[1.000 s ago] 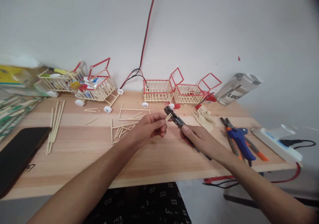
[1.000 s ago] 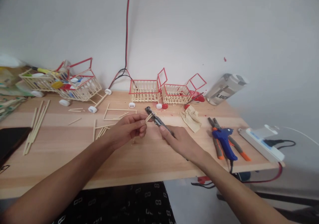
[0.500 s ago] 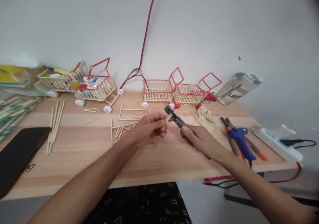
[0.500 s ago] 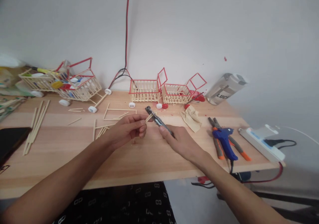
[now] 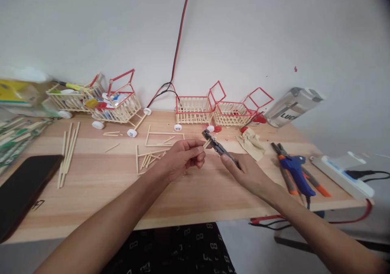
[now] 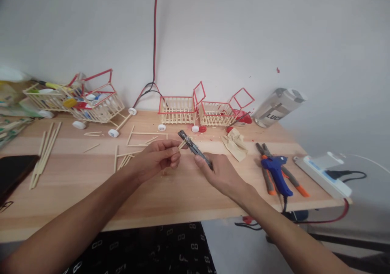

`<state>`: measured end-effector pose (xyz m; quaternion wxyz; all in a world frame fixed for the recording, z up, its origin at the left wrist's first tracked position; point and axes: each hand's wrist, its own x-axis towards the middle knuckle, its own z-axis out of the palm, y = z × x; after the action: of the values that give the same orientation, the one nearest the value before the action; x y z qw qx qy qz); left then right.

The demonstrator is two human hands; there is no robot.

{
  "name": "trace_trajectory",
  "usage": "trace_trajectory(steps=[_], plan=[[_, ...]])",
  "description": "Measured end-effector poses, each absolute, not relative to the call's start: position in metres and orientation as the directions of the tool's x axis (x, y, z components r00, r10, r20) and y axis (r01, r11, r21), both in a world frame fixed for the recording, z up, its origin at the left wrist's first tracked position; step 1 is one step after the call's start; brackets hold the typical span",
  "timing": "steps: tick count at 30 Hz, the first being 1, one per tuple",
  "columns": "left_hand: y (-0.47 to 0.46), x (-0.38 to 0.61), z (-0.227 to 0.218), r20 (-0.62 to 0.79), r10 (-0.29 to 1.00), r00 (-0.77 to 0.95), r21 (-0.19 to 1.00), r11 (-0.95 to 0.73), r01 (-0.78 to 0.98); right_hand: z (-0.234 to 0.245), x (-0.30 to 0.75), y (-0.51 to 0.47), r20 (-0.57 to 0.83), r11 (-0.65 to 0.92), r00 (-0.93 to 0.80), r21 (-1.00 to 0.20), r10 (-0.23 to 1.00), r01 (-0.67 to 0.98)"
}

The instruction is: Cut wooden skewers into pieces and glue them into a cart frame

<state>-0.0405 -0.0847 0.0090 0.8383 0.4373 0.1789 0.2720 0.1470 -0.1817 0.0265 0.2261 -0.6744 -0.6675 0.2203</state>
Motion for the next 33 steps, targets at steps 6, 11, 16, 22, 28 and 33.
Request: trace_trajectory(steps=[6,11,16,22,28,33], plan=[[-0.081,-0.043,0.012,0.006,0.560,0.828,0.812,0.481,-0.331,0.025,0.148,-0.178,-0.049,-0.075,0.057,-0.712,0.997,0.698],[-0.080,-0.045,0.013,0.008,0.496,0.868,0.789,0.531,-0.311,0.028,0.152,-0.177,-0.132,-0.098,-0.024,-0.837,0.991,0.539],[-0.078,-0.047,0.014,-0.049,0.499,0.865,0.776,0.564,-0.282,0.024,0.153,-0.174,-0.160,-0.132,-0.028,-0.888,0.987,0.440],[-0.074,-0.051,0.020,-0.157,0.557,0.816,0.796,0.560,-0.230,0.010,0.153,-0.147,-0.136,-0.143,0.044,-0.957,0.990,0.252],[-0.072,-0.051,0.017,-0.115,0.603,0.789,0.849,0.472,-0.237,0.007,0.139,-0.110,-0.012,-0.055,0.176,-0.969,0.984,0.241],[-0.064,-0.056,0.020,-0.125,0.776,0.618,0.945,0.284,-0.165,0.004,0.124,-0.084,0.007,-0.001,0.183,-0.999,0.983,0.041]])
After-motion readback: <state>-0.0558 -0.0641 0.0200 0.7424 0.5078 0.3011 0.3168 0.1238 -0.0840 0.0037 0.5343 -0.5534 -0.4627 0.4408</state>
